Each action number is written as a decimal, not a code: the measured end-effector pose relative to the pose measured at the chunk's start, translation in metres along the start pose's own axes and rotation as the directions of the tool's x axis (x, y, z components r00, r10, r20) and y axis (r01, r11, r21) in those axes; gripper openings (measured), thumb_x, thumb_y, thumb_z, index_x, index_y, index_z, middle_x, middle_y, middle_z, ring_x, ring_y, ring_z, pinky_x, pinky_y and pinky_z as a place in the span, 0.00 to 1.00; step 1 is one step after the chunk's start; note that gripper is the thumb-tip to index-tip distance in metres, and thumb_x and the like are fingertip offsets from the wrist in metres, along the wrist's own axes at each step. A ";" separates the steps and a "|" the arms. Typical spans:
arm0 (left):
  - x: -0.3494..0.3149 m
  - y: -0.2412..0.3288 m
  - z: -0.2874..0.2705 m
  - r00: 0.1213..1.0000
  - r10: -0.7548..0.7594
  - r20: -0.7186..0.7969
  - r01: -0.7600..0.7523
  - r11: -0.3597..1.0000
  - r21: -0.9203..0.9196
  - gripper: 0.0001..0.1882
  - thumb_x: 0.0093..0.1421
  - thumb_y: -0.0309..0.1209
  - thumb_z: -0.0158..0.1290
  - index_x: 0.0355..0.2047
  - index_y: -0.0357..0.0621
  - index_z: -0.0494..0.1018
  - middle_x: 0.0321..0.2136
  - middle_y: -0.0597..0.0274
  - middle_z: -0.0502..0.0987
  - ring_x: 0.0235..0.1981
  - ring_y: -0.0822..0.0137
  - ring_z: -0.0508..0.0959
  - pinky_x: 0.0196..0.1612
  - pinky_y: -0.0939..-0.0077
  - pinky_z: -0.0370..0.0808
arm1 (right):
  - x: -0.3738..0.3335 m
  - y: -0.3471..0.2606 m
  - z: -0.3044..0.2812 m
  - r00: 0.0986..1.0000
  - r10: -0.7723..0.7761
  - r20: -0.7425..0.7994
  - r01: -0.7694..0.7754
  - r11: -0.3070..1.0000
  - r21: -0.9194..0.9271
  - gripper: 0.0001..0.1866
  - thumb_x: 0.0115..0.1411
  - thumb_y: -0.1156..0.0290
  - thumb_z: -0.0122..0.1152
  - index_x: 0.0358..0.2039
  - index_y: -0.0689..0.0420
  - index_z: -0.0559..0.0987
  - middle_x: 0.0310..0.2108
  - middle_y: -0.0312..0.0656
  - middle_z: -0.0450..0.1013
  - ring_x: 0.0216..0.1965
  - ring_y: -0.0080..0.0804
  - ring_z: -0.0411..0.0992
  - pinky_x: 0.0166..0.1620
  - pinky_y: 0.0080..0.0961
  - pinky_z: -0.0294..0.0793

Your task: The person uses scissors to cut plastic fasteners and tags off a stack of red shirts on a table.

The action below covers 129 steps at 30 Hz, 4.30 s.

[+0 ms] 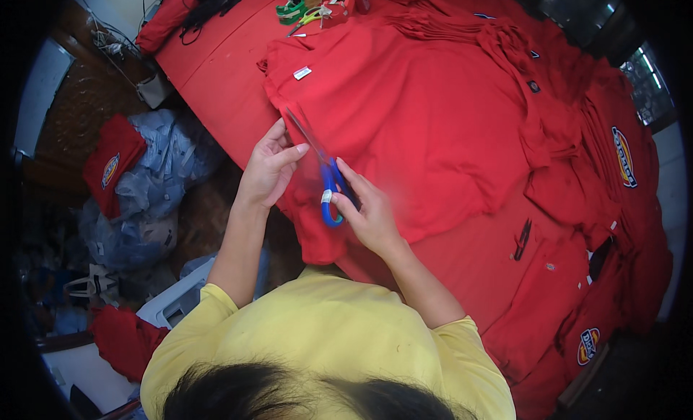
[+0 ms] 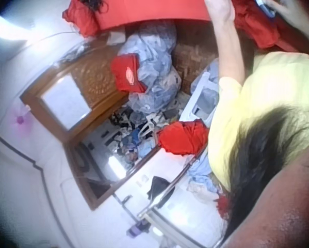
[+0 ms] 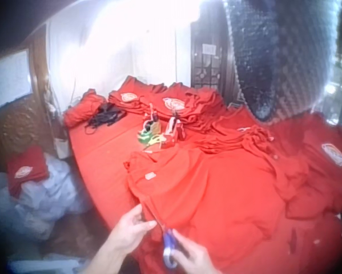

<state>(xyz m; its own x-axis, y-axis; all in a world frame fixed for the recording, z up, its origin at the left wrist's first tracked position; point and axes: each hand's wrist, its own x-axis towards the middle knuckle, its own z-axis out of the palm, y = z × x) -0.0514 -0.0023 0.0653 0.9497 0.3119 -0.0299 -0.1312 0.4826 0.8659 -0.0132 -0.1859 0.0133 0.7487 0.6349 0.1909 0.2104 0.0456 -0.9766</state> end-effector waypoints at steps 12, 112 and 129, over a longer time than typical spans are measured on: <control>0.015 -0.002 -0.019 1.000 0.017 -0.017 -0.017 0.999 -0.027 0.25 0.56 0.17 0.48 0.55 0.36 0.63 0.49 0.57 0.72 0.51 0.67 0.71 0.55 0.74 0.66 | 0.004 0.016 0.004 0.996 -0.090 -0.002 0.090 0.994 -0.066 0.26 0.60 0.72 0.55 0.59 0.56 0.65 0.31 0.36 0.72 0.25 0.19 0.69 0.28 0.16 0.70; -0.025 -0.066 -0.200 0.842 0.364 -0.398 0.488 -0.199 0.850 0.38 0.63 0.57 0.34 0.65 0.44 0.48 0.67 0.53 0.42 0.67 0.54 0.43 0.64 0.45 0.38 | -0.027 0.020 0.038 0.865 -0.098 0.493 0.250 0.935 -0.253 0.28 0.53 0.77 0.56 0.56 0.59 0.64 0.32 0.44 0.68 0.35 0.38 0.69 0.38 0.33 0.69; -0.083 -0.090 -0.088 0.962 0.012 -0.274 0.227 0.527 0.819 0.16 0.54 0.38 0.59 0.30 0.36 0.71 0.20 0.60 0.75 0.21 0.69 0.75 0.28 0.76 0.73 | -0.079 0.076 -0.271 0.483 0.175 -0.858 0.297 0.889 0.348 0.18 0.55 0.83 0.58 0.46 0.63 0.68 0.40 0.43 0.70 0.42 0.33 0.70 0.52 0.31 0.69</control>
<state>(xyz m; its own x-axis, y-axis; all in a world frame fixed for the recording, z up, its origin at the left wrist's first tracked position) -0.1435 0.0003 -0.0539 0.8335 0.5303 -0.1554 0.3795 -0.3450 0.8585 0.1135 -0.4416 -0.0492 0.9377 -0.3474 0.0067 0.1905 0.4979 -0.8460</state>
